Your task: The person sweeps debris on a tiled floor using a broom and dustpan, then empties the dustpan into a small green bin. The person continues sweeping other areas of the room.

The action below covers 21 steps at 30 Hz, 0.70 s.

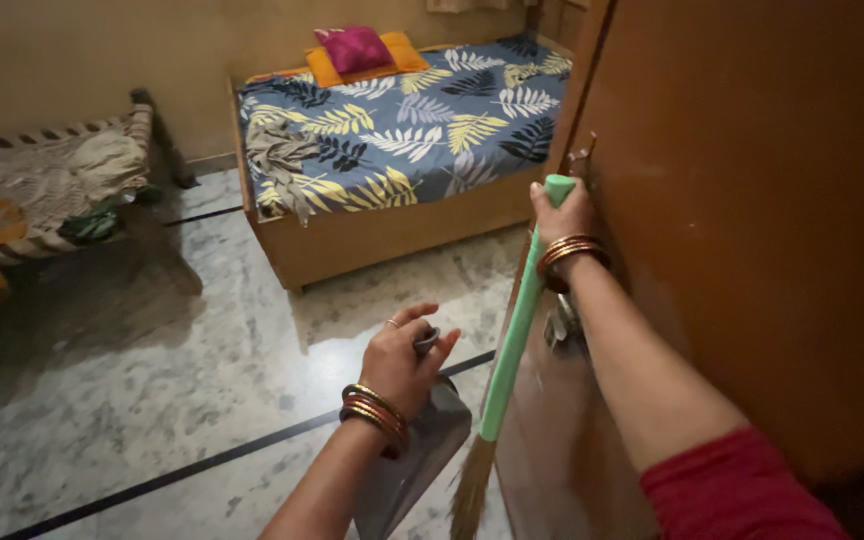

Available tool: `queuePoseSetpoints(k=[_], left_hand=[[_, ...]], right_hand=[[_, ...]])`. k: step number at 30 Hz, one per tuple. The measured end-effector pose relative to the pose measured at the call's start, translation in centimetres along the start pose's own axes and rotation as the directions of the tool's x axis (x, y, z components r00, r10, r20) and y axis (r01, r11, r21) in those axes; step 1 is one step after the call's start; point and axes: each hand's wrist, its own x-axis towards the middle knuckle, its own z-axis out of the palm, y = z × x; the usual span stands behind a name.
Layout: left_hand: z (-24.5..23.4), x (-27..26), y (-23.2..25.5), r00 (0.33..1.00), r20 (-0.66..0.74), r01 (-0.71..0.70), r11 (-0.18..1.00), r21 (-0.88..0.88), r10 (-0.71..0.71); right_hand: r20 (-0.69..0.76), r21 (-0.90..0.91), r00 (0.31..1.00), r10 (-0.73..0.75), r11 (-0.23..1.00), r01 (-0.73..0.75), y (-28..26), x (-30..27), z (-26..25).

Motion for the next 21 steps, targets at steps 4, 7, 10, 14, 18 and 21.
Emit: queuePoseSetpoints(k=[4, 7, 10, 14, 18, 21], left_hand=[[0.1, -0.1, -0.5, 1.0, 0.008, 0.009, 1.0, 0.025, -0.009], [0.1, -0.4, -0.6, 1.0, -0.003, 0.01, 1.0, 0.013, -0.01], [-0.4, -0.9, -0.5, 1.0, -0.016, 0.007, 1.0, 0.024, -0.006], [-1.5, -2.0, -0.5, 0.997, -0.037, 0.07, 0.996, 0.047, -0.068], [-3.3, -4.2, 0.0, 0.989, -0.095, 0.117, 0.993, 0.028, -0.114], [-4.3, -5.7, 0.0, 0.981, -0.185, 0.069, 0.995, 0.072, -0.055]], right_hand=[[0.027, -0.045, 1.0, 0.014, 0.999, -0.013, -2.0, -1.4, -0.3], [0.02, -0.019, 1.0, -0.009, 1.0, 0.009, -3.6, -2.1, 0.2], [0.031, -0.001, 0.999, -0.021, 1.0, 0.022, -4.6, -3.3, 1.2], [0.057, 0.121, 0.996, -0.072, 0.991, 0.065, -5.4, -5.2, 2.8], [0.134, 0.244, 0.982, -0.136, 0.965, 0.1, -7.2, -8.2, 3.9], [0.137, 0.339, 0.978, -0.155, 0.935, 0.101, -9.2, -11.3, 4.8]])
